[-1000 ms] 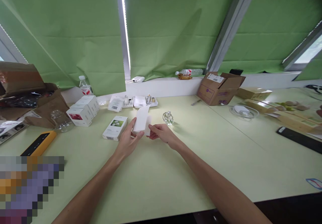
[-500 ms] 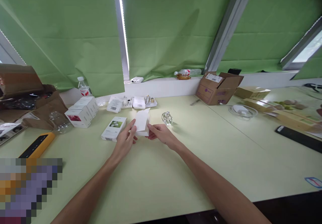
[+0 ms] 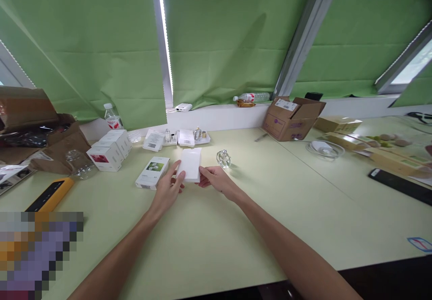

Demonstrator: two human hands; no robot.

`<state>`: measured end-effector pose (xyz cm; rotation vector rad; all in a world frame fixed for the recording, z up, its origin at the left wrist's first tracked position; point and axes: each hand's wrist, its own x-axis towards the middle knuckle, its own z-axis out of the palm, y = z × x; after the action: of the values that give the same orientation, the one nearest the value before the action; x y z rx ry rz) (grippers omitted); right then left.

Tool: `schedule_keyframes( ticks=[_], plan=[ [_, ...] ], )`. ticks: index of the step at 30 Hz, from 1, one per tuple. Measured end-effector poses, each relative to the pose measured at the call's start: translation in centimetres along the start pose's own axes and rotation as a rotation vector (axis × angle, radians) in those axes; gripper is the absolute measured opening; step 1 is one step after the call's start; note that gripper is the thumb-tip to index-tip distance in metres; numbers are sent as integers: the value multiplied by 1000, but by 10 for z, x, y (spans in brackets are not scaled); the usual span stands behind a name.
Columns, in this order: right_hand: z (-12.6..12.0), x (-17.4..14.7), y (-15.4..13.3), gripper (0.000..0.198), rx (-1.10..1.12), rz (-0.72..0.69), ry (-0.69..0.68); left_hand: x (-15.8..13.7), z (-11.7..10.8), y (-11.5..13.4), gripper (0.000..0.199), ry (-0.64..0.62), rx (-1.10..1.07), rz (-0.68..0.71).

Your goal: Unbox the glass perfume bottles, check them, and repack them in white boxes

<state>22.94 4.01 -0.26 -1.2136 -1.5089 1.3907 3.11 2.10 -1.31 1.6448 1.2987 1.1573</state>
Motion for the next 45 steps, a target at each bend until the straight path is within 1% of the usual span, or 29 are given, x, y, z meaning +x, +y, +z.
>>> schedule_keyframes(
  ticks=[8,14,19,23,29,33,35,38,41,43,45],
  plan=[
    [0,-1,-3,52,-7,23,9,0,-1,2,66,-11,-16,-17],
    [2,-5,-7,56,-19,-7,0,-1,0,6,57,-6,-14,-12],
    [-1,-11,-11,49,-176,-57,-16,-1,-2,6,56,1,-2,15],
    [-3,-12,-12,46,-200,-77,-1,0,-5,4,54,-2,-4,27],
    [-4,-11,-13,43,-178,-75,-6,4,-9,3,50,-39,-88,-2],
    [-4,-9,-12,43,-112,-80,-41,6,-10,2,49,-55,-115,-10],
    [-4,-7,-10,43,-70,-75,-36,7,-10,1,49,-52,-114,-8],
    [-6,-7,-8,42,-35,-59,-25,6,-10,0,48,-53,-88,-1],
    [-6,-7,-9,39,-29,-56,-29,4,-10,1,46,-55,-11,15],
    [-6,-7,-10,36,-29,-59,-19,3,-11,1,44,-21,86,42],
    [-5,-7,-11,35,-32,-61,-2,3,-13,1,42,40,211,85]
  ],
)
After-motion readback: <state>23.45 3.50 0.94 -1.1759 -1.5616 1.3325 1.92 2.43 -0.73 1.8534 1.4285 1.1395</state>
